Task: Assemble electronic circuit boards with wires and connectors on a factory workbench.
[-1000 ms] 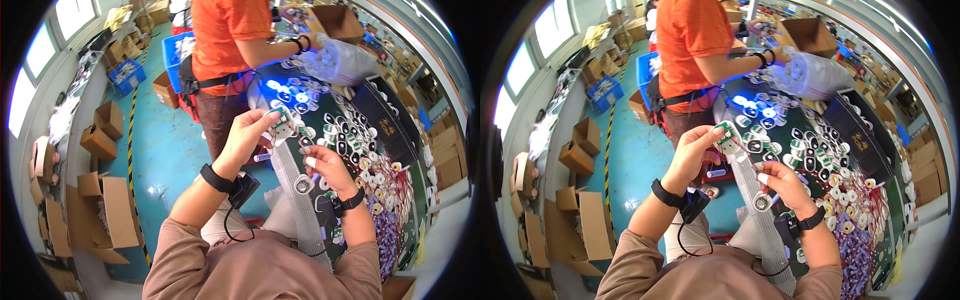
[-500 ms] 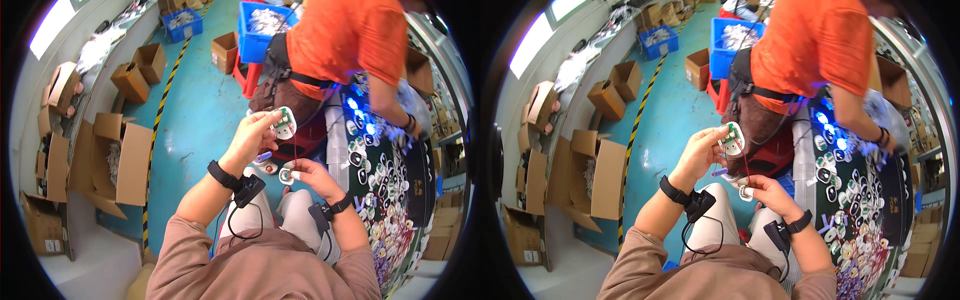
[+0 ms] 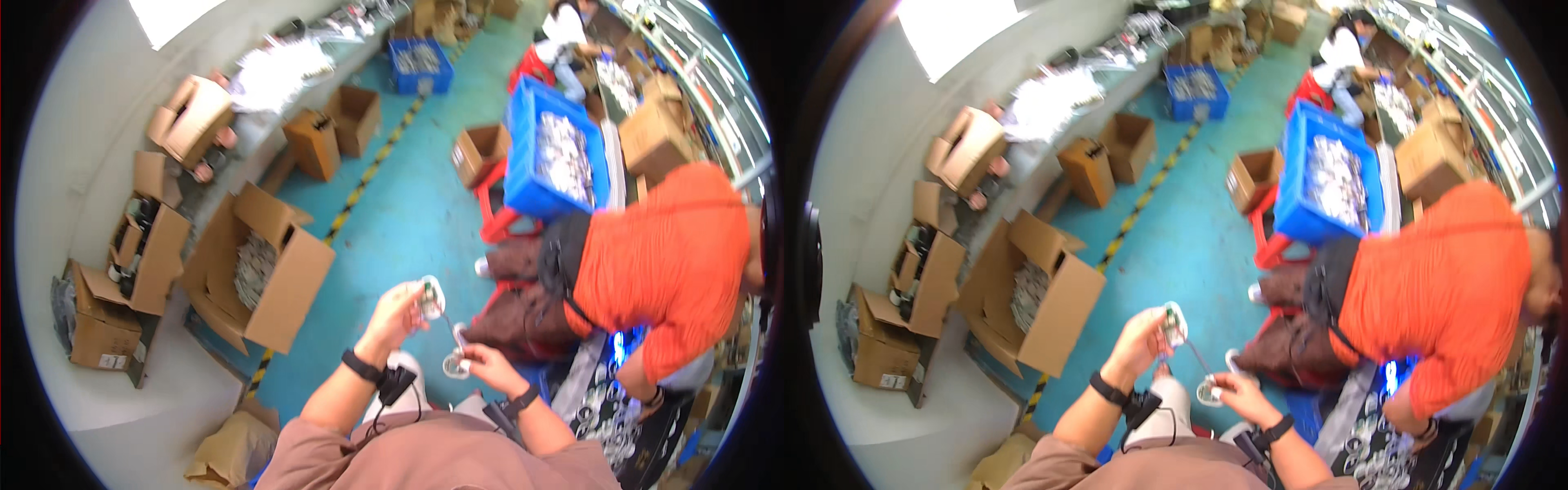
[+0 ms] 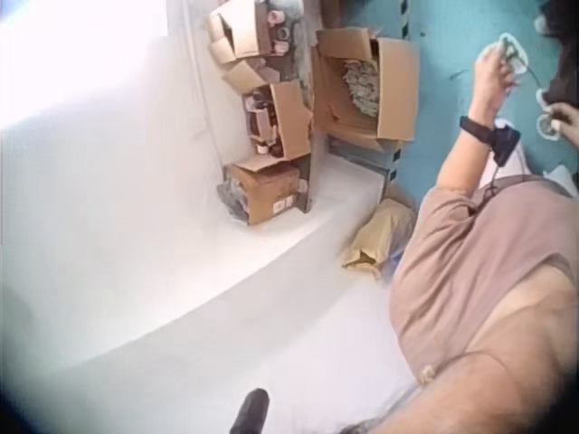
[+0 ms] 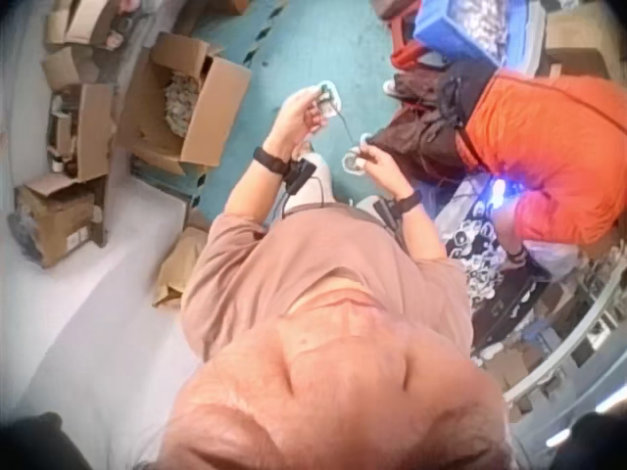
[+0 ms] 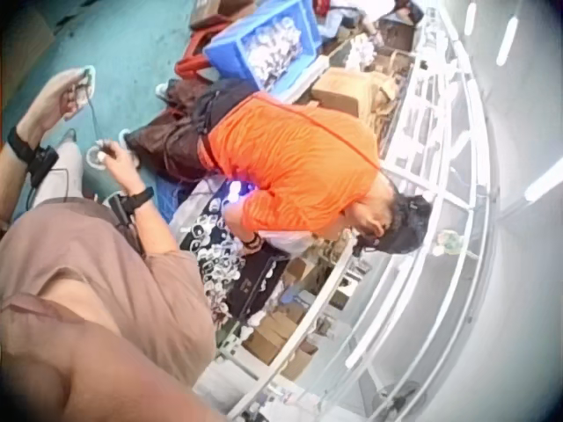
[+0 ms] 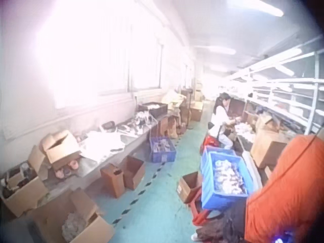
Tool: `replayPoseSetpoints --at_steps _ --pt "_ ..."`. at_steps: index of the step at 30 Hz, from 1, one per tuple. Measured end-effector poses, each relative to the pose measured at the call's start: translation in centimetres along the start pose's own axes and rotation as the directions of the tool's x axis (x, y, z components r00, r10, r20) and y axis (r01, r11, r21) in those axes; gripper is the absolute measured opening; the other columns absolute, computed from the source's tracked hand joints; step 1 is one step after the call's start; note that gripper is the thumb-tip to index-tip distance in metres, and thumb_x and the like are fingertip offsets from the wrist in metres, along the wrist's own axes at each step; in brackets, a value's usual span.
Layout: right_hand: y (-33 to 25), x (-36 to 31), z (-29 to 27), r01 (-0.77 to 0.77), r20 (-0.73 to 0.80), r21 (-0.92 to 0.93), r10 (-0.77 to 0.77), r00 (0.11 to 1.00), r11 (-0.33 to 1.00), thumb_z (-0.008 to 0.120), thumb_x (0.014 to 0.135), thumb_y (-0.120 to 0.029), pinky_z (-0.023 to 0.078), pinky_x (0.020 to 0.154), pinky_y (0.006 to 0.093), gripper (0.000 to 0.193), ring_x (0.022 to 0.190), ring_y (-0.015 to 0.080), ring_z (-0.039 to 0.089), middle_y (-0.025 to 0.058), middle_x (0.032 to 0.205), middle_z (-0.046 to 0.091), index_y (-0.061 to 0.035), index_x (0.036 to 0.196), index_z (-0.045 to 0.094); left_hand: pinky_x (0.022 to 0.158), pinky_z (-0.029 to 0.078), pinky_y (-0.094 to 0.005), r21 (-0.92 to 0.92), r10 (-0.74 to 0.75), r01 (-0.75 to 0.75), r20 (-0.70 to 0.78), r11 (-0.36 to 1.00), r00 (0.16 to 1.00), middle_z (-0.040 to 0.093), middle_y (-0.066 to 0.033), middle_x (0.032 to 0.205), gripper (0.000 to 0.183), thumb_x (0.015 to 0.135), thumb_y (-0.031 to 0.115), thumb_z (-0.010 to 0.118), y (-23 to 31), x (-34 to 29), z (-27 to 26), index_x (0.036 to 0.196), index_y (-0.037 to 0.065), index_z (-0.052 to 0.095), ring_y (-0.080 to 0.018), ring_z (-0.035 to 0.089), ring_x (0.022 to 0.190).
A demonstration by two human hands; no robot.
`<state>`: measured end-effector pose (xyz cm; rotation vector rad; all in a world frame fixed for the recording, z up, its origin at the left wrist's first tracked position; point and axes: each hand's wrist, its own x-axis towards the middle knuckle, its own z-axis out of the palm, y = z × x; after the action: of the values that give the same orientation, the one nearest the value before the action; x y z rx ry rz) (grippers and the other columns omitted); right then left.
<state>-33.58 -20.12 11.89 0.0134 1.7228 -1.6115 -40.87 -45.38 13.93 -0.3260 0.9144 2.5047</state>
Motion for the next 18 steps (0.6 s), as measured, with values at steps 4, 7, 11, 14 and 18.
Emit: replayPoseSetpoints --at_steps 4,7,11,14,18 --pt "-9.6 4.9 2.0 -0.183 0.148 -0.017 0.183 0.972 0.983 0.056 0.087 -0.009 0.041 0.093 0.0292 0.034 0.107 0.0140 0.053 0.0067 0.115 0.058 0.0007 0.119 0.051 0.059 0.055 -0.0306 0.051 0.047 -0.042 -0.107 0.998 0.993 0.064 -0.0145 0.091 0.027 0.093 0.029 0.050 8.3 -2.1 0.8 0.103 0.004 0.052 -0.0253 0.066 0.082" --pt "-14.1 9.7 1.2 -0.107 0.109 0.012 0.105 0.988 0.994 0.058 0.087 -0.012 0.045 0.080 0.0260 0.032 0.095 0.0095 0.054 0.0027 0.108 0.059 -0.0032 0.117 0.054 0.061 0.055 -0.0311 0.012 0.095 -0.094 -0.133 0.995 0.987 0.064 -0.0150 0.092 0.028 0.093 0.030 0.049 13.9 -1.0 0.9 0.103 0.003 0.053 -0.0268 0.065 0.084" --pt "-19.6 18.0 -3.3 0.036 0.095 -0.007 -0.035 0.995 0.999 0.059 0.086 -0.012 0.044 0.084 0.0261 0.034 0.100 0.0122 0.054 0.0045 0.110 0.059 -0.0011 0.118 0.054 0.064 0.056 -0.0323 -0.083 0.170 -0.193 -0.226 0.978 0.959 0.063 -0.0152 0.095 0.034 0.094 0.034 0.047 19.6 3.1 -0.1 0.103 0.002 0.053 -0.0264 0.064 0.091" --pt "-23.6 23.9 -7.8 0.036 0.068 -0.002 -0.036 0.997 0.999 0.058 0.086 -0.013 0.044 0.085 0.0266 0.034 0.103 0.0129 0.055 0.0062 0.112 0.059 -0.0019 0.118 0.054 0.055 0.051 -0.0287 -0.149 0.182 -0.232 -0.292 0.961 0.939 0.063 -0.0127 0.091 0.032 0.094 0.034 0.046 22.7 8.3 -3.2 0.102 0.004 0.055 -0.0247 0.064 0.082" --pt "-27.2 32.8 -15.7 0.050 -0.079 0.017 -0.048 0.996 0.999 0.058 0.086 -0.013 0.046 0.078 0.0247 0.030 0.096 0.0122 0.058 0.0052 0.105 0.061 -0.0031 0.114 0.056 0.039 0.031 -0.0205 -0.272 0.114 -0.220 -0.359 0.937 0.926 0.054 -0.0053 0.074 0.030 0.096 0.034 0.043 28.8 16.1 -5.2 0.096 0.008 0.057 -0.0136 0.047 0.056"
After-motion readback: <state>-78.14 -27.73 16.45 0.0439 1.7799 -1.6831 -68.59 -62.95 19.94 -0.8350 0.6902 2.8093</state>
